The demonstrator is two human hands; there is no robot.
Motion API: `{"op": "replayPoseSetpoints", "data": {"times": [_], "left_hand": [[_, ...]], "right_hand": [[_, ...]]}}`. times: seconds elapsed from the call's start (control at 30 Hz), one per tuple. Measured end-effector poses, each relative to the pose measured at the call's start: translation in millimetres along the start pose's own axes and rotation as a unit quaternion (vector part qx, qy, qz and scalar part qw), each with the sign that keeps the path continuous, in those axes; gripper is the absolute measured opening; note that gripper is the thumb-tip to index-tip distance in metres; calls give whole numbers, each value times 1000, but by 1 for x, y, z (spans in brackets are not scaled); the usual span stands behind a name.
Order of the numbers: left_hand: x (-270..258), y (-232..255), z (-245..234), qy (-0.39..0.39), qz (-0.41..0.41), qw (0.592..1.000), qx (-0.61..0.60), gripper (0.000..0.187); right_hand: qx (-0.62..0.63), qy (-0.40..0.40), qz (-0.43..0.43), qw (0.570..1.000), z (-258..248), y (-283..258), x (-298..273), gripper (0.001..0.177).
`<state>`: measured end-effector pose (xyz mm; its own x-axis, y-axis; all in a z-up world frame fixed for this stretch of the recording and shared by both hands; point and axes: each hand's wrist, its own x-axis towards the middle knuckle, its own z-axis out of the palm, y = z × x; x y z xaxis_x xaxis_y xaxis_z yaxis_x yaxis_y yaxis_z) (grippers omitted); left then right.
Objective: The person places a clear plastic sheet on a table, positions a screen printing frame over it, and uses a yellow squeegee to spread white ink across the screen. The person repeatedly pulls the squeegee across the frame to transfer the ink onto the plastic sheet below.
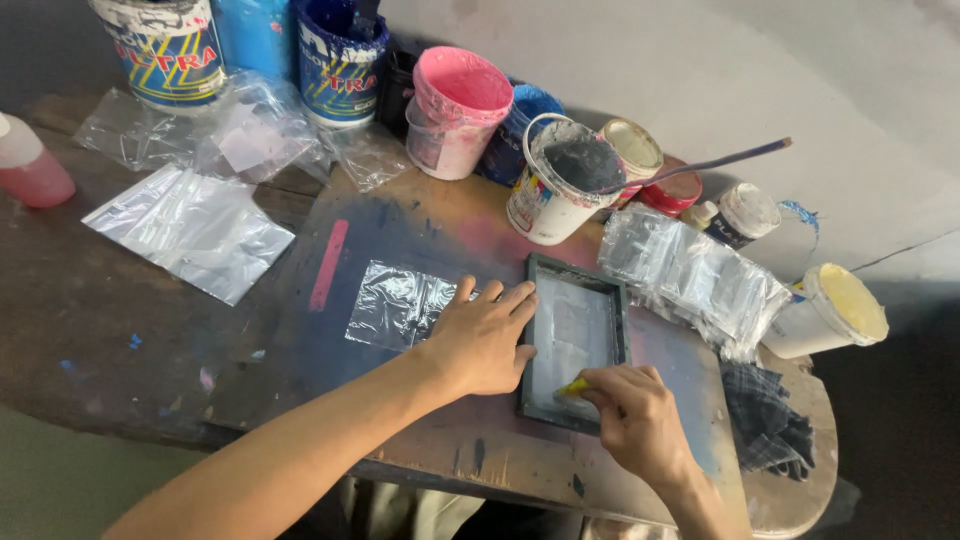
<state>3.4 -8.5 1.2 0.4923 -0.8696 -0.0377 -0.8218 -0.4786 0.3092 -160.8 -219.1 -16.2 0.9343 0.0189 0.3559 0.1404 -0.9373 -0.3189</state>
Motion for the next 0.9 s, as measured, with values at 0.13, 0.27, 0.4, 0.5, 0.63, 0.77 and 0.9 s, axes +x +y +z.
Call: {"op": "replayPoseSetpoints", "data": {"times": [0.13, 0.27, 0.4, 0.5, 0.63, 0.77, 0.9], "left_hand": [[2, -3, 5, 8, -1, 1000, 1, 70], [-8, -2, -4, 33, 18, 999, -13, 67], [-13, -1, -8, 75, 29, 996, -40, 64], [-14, 0, -7, 81, 29, 995, -41, 65], [-12, 0, -7, 79, 34, 995, -41, 64], [-9, -1, -6, 66, 25, 997, -42, 64], [-11, 0, -5, 69, 21, 996, -46, 65]], "right_hand": [[41, -48, 259, 964, -31, -4, 35, 21], [8, -17, 255, 967, -37, 4, 75, 25], [-24, -20, 130, 991, -5, 29, 107, 22], [-35, -22, 106, 994, 17, 40, 122, 18], [-44, 35, 5, 998, 26, 58, 123, 14], [-30, 73, -40, 996, 30, 59, 115, 12], [-36, 74, -61, 995, 30, 62, 106, 9]]}}
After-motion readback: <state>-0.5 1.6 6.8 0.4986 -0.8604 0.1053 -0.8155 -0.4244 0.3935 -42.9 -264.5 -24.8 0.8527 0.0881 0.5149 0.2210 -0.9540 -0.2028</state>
